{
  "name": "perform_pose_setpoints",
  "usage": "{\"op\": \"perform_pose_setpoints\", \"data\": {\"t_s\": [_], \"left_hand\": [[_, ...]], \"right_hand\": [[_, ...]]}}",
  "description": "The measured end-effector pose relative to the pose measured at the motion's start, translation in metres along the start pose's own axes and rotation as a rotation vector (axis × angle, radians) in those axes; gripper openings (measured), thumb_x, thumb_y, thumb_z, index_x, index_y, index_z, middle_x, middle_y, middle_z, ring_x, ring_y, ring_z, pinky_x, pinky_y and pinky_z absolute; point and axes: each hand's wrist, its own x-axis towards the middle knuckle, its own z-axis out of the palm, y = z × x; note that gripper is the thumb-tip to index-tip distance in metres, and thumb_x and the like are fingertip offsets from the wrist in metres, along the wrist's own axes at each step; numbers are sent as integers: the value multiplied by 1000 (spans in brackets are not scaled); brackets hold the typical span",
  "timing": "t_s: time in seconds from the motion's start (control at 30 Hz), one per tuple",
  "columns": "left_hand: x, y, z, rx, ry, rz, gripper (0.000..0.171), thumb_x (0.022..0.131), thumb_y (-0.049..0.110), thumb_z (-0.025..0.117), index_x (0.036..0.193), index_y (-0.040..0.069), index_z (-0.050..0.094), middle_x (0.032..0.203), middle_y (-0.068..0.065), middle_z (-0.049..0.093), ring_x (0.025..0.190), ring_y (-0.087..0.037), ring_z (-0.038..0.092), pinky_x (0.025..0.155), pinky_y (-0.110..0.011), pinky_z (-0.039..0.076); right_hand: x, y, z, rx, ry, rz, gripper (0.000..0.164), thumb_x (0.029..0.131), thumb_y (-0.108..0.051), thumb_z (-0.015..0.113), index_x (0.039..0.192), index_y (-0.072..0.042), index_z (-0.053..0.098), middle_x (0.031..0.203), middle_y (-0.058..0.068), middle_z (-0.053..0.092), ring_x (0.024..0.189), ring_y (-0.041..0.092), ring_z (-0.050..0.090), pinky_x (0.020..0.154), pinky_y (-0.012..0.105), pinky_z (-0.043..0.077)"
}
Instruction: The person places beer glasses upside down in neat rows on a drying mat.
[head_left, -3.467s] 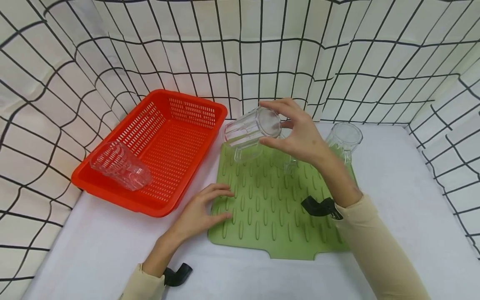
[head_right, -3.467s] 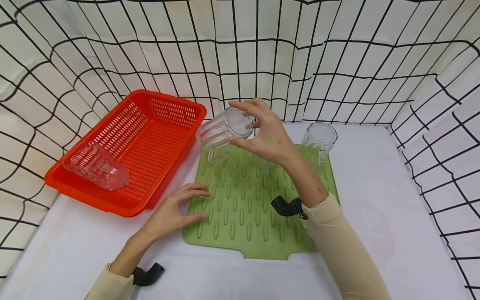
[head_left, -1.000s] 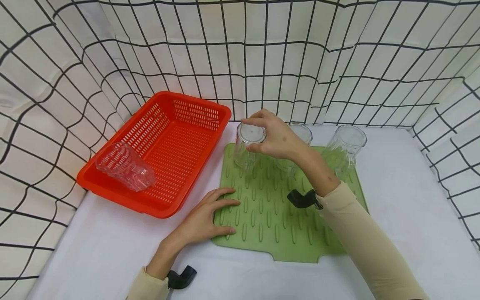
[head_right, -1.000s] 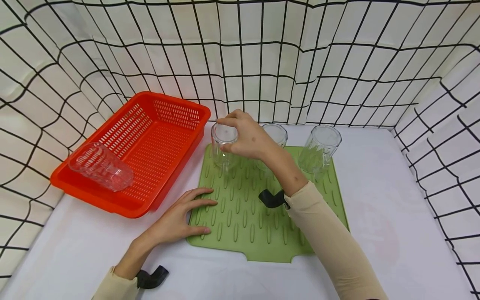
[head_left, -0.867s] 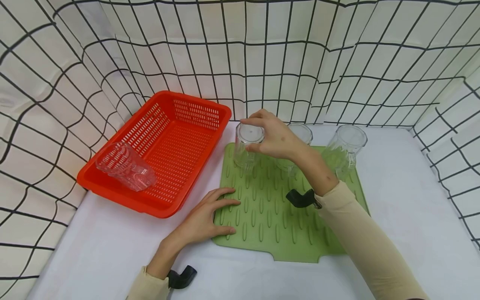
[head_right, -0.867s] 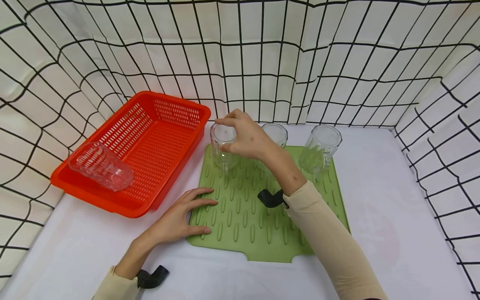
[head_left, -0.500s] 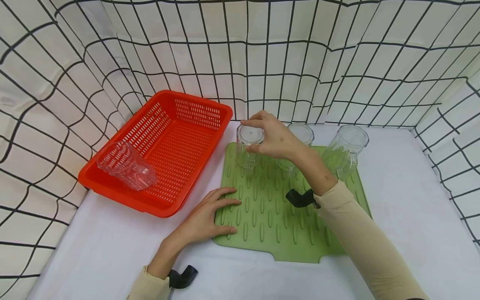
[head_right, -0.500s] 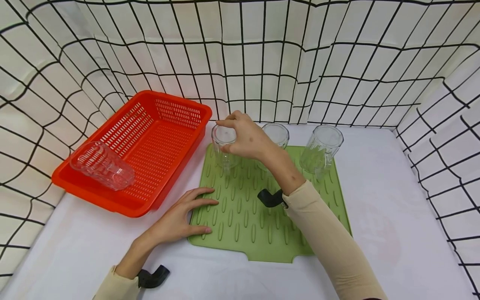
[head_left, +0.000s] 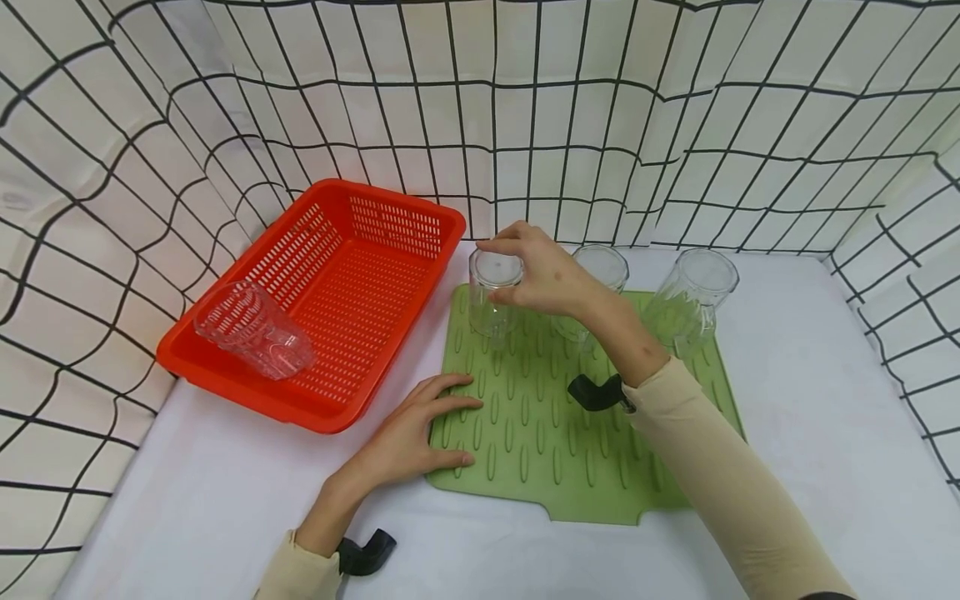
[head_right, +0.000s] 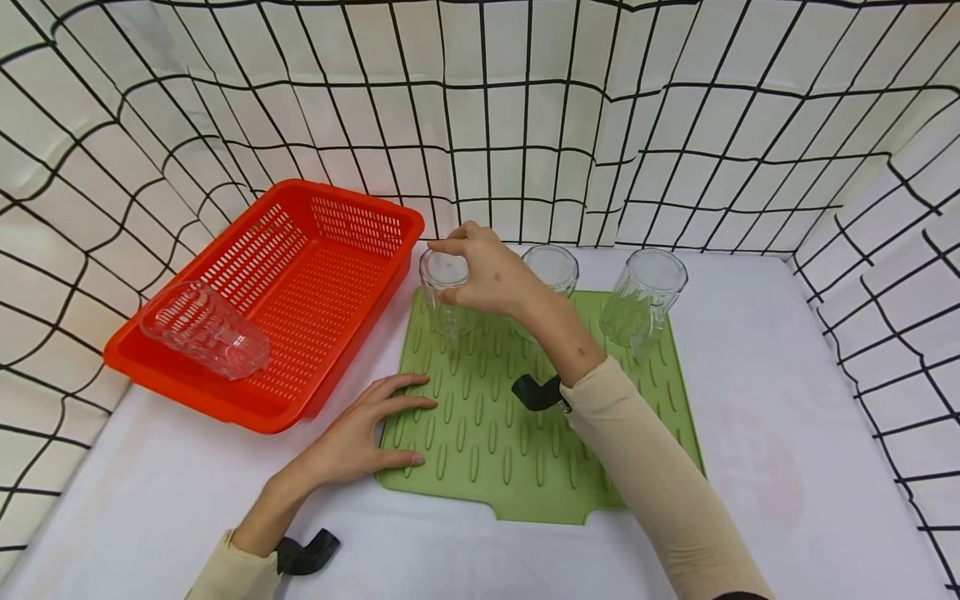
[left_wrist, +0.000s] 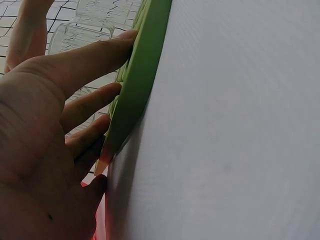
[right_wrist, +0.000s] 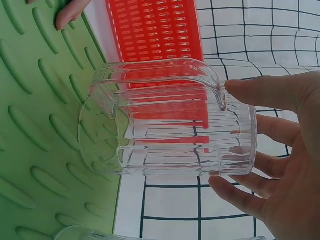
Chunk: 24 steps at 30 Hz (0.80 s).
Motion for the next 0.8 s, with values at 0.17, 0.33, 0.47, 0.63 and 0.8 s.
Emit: {"op": "perform_pose_setpoints", "data": {"t_s": [0.17, 0.33, 0.47, 0.63, 0.8], "left_hand": [[0, 1, 0, -9, -9, -2, 66, 75, 28, 95, 136, 26, 69, 161, 2, 46, 152, -29, 39, 120, -58, 41], [-1, 2, 0, -5, -10, -3, 66, 75, 28, 95, 135, 26, 69, 161, 2, 46, 152, -28, 39, 120, -57, 41], [-1, 1, 0, -7, -10, -5, 67, 74, 27, 95, 135, 26, 69, 161, 2, 46, 152, -28, 39, 120, -56, 41], [0, 3, -1, -7, -12, -9, 66, 75, 27, 95, 136, 26, 69, 161, 2, 46, 152, -28, 39, 120, -57, 40], [0, 4, -2, -4, -13, -11, 66, 76, 28, 95, 136, 25, 69, 162, 2, 45, 153, -28, 39, 120, -57, 40]], "right_hand": [[0, 0, 1, 1, -22, 10, 73, 90, -27, 79, 156, -21, 49, 158, 12, 43, 147, 31, 41, 118, 53, 44], [-2, 1, 1, -6, -15, -7, 73, 91, -28, 79, 156, -20, 49, 157, 12, 44, 146, 31, 43, 118, 52, 45], [-3, 2, 1, 10, -6, -25, 73, 91, -29, 80, 156, -18, 48, 156, 13, 45, 144, 31, 46, 118, 52, 45], [-3, 3, 1, 26, 13, -36, 74, 91, -29, 80, 156, -16, 48, 154, 13, 45, 138, 29, 51, 115, 50, 48], [-5, 4, 1, 61, 71, -54, 73, 90, -28, 82, 154, -14, 50, 152, 13, 47, 133, 29, 53, 112, 49, 49]]}}
